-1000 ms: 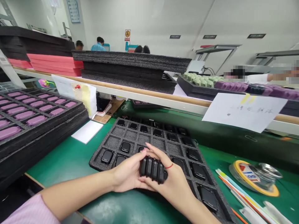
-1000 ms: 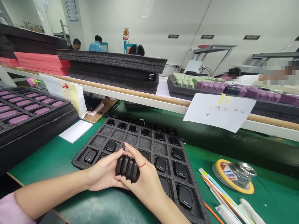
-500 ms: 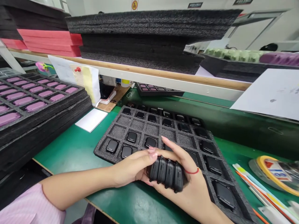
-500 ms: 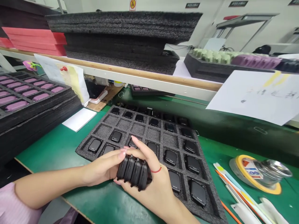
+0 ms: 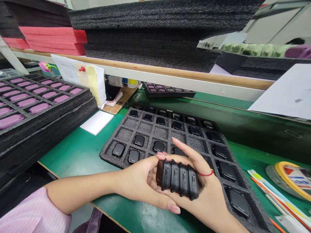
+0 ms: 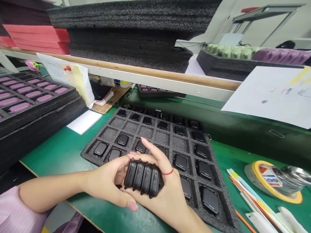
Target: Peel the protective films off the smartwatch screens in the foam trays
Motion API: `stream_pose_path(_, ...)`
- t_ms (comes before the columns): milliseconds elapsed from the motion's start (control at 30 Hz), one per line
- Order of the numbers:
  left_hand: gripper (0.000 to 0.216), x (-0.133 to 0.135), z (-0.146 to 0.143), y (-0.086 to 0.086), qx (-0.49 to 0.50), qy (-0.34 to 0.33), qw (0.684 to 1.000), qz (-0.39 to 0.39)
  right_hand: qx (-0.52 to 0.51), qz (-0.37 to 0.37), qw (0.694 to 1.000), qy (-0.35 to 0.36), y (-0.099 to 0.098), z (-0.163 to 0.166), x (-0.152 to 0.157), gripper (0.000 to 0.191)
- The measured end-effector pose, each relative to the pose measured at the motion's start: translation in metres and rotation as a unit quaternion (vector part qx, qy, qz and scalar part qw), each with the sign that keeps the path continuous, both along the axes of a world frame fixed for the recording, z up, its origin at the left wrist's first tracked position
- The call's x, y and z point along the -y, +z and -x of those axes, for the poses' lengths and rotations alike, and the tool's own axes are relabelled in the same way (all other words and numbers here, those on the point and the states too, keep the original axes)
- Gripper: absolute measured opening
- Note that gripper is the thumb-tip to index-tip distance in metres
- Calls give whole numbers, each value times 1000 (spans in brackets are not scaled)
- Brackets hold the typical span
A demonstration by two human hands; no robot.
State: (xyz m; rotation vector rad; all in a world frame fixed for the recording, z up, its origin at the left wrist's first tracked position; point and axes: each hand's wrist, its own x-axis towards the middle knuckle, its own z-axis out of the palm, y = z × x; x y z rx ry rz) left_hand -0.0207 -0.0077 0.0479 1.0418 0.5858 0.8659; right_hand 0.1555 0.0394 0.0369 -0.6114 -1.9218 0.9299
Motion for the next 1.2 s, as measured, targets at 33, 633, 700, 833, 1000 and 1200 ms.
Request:
stream_pose_path(33,52,0,1,-1,-4,-7,1000,-4,1,0,1000,2,0,0,0,86)
stream_pose_path(633,81,3,-8,-6,-64,150,985,63,32,-45,998,-17,-4,4,4,89)
stream_pose_path(700,81,4,-8,-9,-67,152,984,71,37,-39,998,-14,-5,4,4,89)
stream_pose_path(833,78,6,-6,-14,-93,171,977,90,13,-6,1000,15,-5,7,4,92)
stream_pose_path(1000,58,4,0,-6,-49,101,994,14,-15,-1,999,38,-1,7,3,83)
stream_pose_path(1200,58,5,-3,-3,-79,54,995,-26,4,5,1000,27,-3,-1,4,86)
